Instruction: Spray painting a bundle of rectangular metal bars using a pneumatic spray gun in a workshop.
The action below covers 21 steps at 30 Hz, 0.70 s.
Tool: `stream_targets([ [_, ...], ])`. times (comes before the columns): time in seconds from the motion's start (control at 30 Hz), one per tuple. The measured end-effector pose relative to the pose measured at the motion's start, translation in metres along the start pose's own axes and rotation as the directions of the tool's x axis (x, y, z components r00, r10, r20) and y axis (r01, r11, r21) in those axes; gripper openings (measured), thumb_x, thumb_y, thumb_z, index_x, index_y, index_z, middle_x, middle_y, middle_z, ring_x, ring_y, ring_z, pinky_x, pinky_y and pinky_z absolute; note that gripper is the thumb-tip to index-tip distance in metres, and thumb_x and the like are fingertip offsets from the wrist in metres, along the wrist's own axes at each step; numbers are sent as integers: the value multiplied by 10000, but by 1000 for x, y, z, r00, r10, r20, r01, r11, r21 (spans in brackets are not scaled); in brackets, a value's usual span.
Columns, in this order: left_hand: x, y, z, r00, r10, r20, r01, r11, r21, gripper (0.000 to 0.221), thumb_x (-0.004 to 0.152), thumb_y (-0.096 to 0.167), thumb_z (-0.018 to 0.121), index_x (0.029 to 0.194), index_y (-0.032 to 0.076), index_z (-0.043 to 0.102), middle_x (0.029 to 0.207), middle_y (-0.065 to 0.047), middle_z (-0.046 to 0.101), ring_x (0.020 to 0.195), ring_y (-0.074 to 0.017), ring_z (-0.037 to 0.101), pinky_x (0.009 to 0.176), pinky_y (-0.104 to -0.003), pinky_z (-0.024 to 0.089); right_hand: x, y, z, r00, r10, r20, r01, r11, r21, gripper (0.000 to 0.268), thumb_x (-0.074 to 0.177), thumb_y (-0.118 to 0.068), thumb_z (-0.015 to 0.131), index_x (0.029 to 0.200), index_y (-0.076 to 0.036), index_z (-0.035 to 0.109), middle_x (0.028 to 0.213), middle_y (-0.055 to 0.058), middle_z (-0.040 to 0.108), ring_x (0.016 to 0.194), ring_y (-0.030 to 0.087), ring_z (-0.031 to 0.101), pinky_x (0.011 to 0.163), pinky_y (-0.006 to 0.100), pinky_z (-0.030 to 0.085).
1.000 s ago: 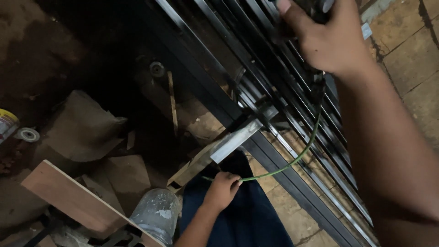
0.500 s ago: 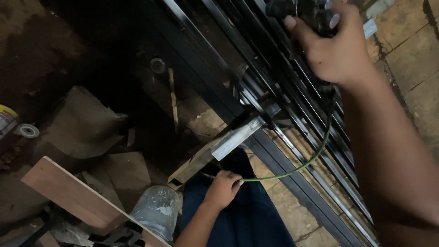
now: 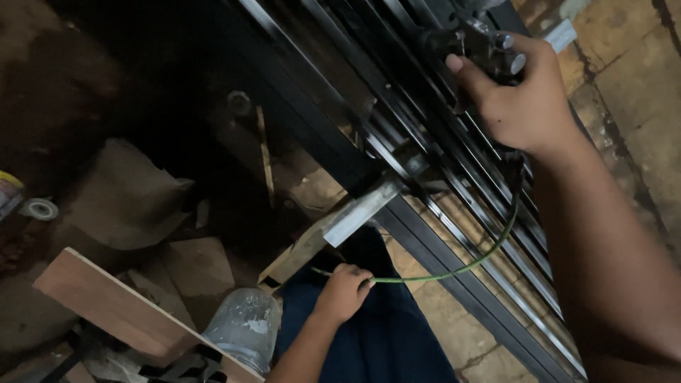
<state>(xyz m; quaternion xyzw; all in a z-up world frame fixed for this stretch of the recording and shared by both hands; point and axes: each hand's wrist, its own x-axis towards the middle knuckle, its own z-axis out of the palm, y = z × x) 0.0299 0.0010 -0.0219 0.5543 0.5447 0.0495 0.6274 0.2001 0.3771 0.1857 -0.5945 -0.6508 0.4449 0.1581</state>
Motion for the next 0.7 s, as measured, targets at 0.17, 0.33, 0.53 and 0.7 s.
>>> stream_targets([
  [0.17, 10, 2, -5, 994, 12, 104, -19, 998, 62, 270, 1035, 246, 612, 1210, 87, 743, 1057, -128, 690, 1123, -352, 556, 932, -513, 518, -9, 7, -5, 999, 50, -20, -51, 996, -77, 488, 1169, -229, 680, 752, -157, 437, 640, -44, 404, 549, 105, 394, 530, 312, 302],
  [0.33, 7, 17, -15, 974, -79, 213, 72, 997, 42, 263, 1057, 238, 580, 1232, 113, 732, 999, -106, 653, 1142, -324, 527, 936, -487, 517, -22, 22, -7, 998, 48, -45, -54, 991, -126, 350, 1140, -245, 695, 834, -133, 569, 696, -43, 463, 604, 107, 441, 591, 310, 353],
  [0.53, 8, 4, -3, 990, -35, 138, 27, 998, 58, 294, 1043, 263, 591, 1256, 111, 724, 1078, -110, 668, 1164, -328, 534, 953, -495, 515, -35, 30, -11, 980, 182, -83, -193, 969, -152, 265, 1099, -317, 703, 942, -107, 664, 783, -46, 544, 724, 102, 491, 663, 318, 379],
  [0.7, 11, 4, -2, 983, 2, 182, -17, 997, 79, 222, 1047, 242, 599, 1182, 136, 741, 1002, -110, 651, 1066, -338, 540, 910, -482, 494, -51, 35, -16, 961, 271, -60, -276, 954, -120, 268, 1090, -268, 691, 875, -114, 647, 699, -7, 558, 584, 129, 503, 551, 321, 387],
])
